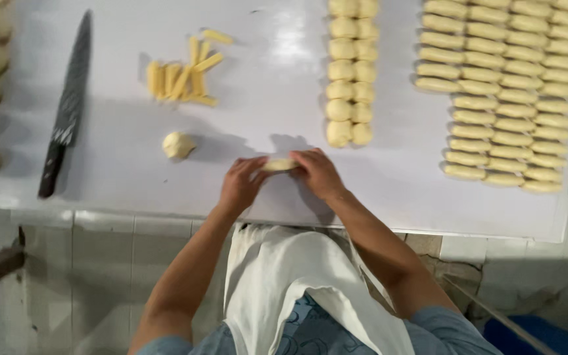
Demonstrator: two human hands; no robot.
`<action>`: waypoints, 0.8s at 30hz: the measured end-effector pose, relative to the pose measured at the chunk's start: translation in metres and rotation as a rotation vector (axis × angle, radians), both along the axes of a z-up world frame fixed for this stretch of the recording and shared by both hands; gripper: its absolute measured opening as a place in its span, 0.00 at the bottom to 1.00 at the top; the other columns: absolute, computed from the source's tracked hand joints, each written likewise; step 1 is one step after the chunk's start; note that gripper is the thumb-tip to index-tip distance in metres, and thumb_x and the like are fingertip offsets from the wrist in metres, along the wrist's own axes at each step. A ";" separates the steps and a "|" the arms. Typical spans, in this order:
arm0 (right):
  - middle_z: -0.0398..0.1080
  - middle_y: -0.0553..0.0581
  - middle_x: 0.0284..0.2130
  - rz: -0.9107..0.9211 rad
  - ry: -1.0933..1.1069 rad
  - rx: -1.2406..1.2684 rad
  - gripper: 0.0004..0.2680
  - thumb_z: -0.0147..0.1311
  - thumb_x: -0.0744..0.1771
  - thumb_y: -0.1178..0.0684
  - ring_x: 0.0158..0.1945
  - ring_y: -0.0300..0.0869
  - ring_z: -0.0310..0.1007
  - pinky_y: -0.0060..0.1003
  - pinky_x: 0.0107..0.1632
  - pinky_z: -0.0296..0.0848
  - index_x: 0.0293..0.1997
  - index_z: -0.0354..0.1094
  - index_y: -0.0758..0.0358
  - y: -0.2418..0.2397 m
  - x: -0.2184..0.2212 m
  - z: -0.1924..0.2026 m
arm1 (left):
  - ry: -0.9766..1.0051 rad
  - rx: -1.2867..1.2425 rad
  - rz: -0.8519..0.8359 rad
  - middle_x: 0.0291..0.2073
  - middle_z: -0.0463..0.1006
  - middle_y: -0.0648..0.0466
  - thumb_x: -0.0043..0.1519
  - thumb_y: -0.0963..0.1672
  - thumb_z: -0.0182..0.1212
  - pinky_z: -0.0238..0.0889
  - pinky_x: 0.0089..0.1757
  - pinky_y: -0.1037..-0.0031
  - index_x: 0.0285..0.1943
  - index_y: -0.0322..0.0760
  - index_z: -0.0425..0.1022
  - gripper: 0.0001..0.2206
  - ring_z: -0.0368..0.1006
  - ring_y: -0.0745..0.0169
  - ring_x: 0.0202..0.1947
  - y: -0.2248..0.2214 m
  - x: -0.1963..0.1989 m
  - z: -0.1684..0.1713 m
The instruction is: The person wraps small yellow sticks into pieces of dough by hand, rolling the dough over the sticks and placing the finished rolls in rows on a table.
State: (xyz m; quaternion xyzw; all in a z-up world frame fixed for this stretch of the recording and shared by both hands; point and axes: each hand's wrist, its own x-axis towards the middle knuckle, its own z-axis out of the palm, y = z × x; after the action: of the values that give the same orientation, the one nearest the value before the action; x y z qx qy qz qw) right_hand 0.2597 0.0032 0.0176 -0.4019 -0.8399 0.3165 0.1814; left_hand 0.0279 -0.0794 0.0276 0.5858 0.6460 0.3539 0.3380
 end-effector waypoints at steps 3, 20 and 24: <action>0.76 0.56 0.51 -0.080 0.097 -0.068 0.14 0.64 0.64 0.56 0.54 0.51 0.72 0.42 0.57 0.72 0.56 0.72 0.59 0.010 0.044 0.011 | -0.159 -0.179 0.155 0.42 0.84 0.48 0.57 0.42 0.73 0.75 0.45 0.70 0.55 0.36 0.80 0.17 0.81 0.61 0.40 0.012 0.038 0.019; 0.74 0.54 0.42 -0.317 -0.166 0.325 0.07 0.63 0.66 0.54 0.46 0.54 0.69 0.47 0.50 0.70 0.47 0.79 0.57 0.198 0.343 0.006 | -0.095 0.105 0.020 0.45 0.78 0.45 0.61 0.40 0.66 0.72 0.42 0.64 0.48 0.35 0.79 0.08 0.78 0.51 0.39 0.248 0.358 -0.032; 0.74 0.53 0.40 -0.301 -0.243 0.365 0.07 0.64 0.65 0.51 0.46 0.53 0.69 0.49 0.49 0.70 0.45 0.78 0.57 0.210 0.343 0.005 | 0.137 0.210 -0.025 0.42 0.81 0.48 0.62 0.42 0.66 0.66 0.52 0.55 0.46 0.35 0.80 0.07 0.76 0.44 0.46 0.264 0.361 -0.035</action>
State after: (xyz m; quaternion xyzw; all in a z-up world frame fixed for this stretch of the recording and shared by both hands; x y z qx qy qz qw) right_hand 0.6025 0.2133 0.0223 -0.5180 -0.8294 0.0788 0.1938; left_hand 0.3885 0.1847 -0.0076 0.6489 0.6195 0.3744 0.2345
